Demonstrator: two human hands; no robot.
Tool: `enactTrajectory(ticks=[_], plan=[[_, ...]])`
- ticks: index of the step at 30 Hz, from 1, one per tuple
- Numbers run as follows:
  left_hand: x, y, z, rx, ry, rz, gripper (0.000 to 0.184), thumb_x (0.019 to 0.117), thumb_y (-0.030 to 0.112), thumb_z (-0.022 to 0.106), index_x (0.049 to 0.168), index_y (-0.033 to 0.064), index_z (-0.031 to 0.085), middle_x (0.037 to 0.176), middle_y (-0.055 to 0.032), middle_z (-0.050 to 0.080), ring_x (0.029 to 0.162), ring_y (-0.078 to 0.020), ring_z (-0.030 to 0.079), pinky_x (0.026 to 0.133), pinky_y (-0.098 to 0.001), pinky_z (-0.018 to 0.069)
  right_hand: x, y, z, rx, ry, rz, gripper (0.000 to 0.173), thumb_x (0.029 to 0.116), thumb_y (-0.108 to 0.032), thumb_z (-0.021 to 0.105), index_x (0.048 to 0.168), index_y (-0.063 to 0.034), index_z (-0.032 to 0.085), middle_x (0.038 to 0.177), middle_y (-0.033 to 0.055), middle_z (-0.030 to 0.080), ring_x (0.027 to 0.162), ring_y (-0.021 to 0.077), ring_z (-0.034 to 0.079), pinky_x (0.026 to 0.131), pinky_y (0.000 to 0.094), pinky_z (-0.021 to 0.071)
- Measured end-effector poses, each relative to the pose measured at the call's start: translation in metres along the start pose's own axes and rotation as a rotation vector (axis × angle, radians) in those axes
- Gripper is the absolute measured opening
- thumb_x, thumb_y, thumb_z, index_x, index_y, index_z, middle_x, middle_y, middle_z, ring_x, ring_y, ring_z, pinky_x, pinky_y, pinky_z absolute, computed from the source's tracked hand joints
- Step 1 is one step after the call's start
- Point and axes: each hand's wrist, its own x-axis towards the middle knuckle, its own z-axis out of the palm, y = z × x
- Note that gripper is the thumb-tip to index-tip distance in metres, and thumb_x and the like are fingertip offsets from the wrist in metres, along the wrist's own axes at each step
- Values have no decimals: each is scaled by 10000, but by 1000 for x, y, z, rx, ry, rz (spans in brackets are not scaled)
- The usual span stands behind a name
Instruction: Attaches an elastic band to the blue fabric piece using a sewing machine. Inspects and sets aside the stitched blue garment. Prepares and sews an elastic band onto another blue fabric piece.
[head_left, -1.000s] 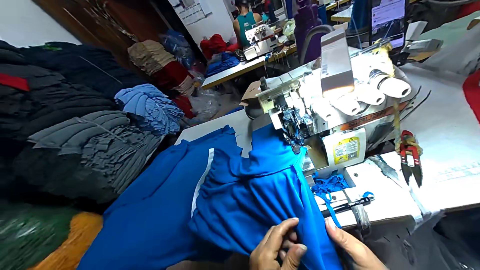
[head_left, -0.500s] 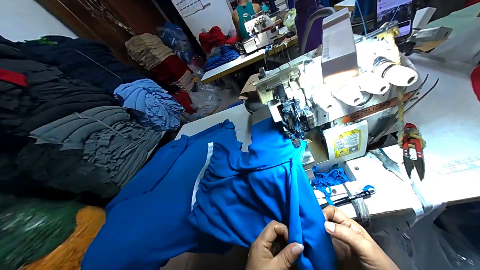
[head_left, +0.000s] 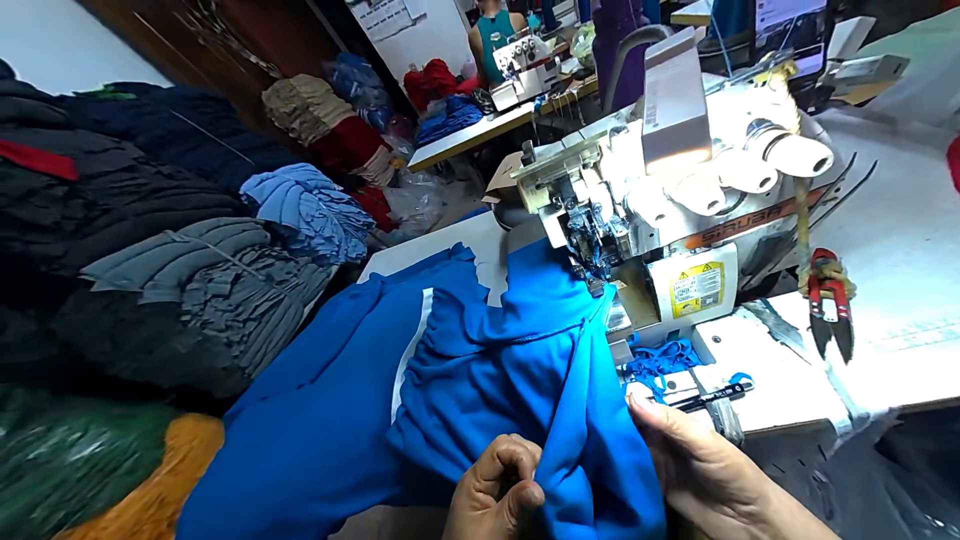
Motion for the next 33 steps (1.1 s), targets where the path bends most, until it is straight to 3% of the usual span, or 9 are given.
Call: enactTrajectory(ticks=[6, 9, 13, 15, 19, 21, 24, 28, 33], plan=[[1, 6, 5, -34, 85, -48, 58, 930, 259, 702, 979, 285, 720, 916, 193, 699, 854, 106, 640, 779, -95, 534, 8, -8, 4, 292, -4, 22, 211, 960, -294, 677, 1059, -110, 702, 1010, 48, 754, 980, 120, 731, 892, 303, 599], [2, 9, 7, -22, 58, -115, 239, 930, 139, 703, 1139, 253, 691, 1016, 172, 714, 911, 62, 659, 847, -148, 554, 7, -5, -2, 394, -96, 64, 264, 951, -308, 702, 1111, -100, 715, 1070, 77, 748, 1047, 150, 720, 942, 336, 585], [2, 13, 5, 73, -43, -226, 497, 925, 13, 661, 1386, -40, 484, 1034, 112, 716, 896, 9, 678, 834, -208, 573, -6, -12, -8, 196, -107, 81, 196, 915, -276, 755, 1038, -125, 738, 988, 64, 763, 937, 123, 741, 845, 284, 604], [2, 21, 8, 128, -40, -316, 427, 911, -50, 615, 1323, -98, 514, 1108, 73, 725, 971, 0, 690, 890, -215, 574, -13, -21, -14, 73, -229, 121, 160, 968, -267, 696, 1085, -161, 720, 1009, 60, 762, 888, 126, 750, 739, 269, 621], [3, 25, 2, 123, -50, -384, 174, 912, -18, 650, 1008, 119, 700, 929, 138, 728, 869, 34, 682, 811, -193, 575, -28, -37, -14, -100, -147, 161, 214, 921, -169, 748, 1111, -181, 648, 1066, 68, 755, 896, 181, 766, 739, 328, 650], [4, 17, -2, 118, -20, -284, 149, 887, 110, 737, 999, 201, 702, 970, 166, 713, 903, 48, 667, 822, -183, 571, -32, -37, -7, -233, -17, 171, 242, 888, -118, 754, 1093, -157, 632, 1007, 39, 755, 836, 159, 763, 693, 320, 652], [8, 20, 1, 320, 119, -127, 131, 870, 223, 767, 933, 169, 667, 998, 147, 660, 972, 63, 620, 875, -158, 530, -37, -30, 6, -521, 112, 137, 135, 900, -117, 689, 1012, -185, 658, 866, -91, 723, 690, -2, 669, 577, 176, 546], [10, 32, 4, 461, 92, -13, 159, 928, 331, 698, 887, 177, 703, 892, 179, 679, 875, 119, 620, 780, -109, 535, -46, -26, 16, -652, 115, 55, 129, 944, -72, 635, 978, -170, 710, 834, -135, 709, 692, -48, 636, 609, 144, 521], [6, 42, 5, 568, -32, 187, 226, 968, 381, 671, 930, 163, 623, 1026, 107, 666, 1090, 67, 592, 957, -152, 491, -60, -23, 23, -981, 179, -54, 108, 968, -140, 657, 977, -54, 721, 832, -94, 689, 732, -65, 614, 677, 154, 511]])
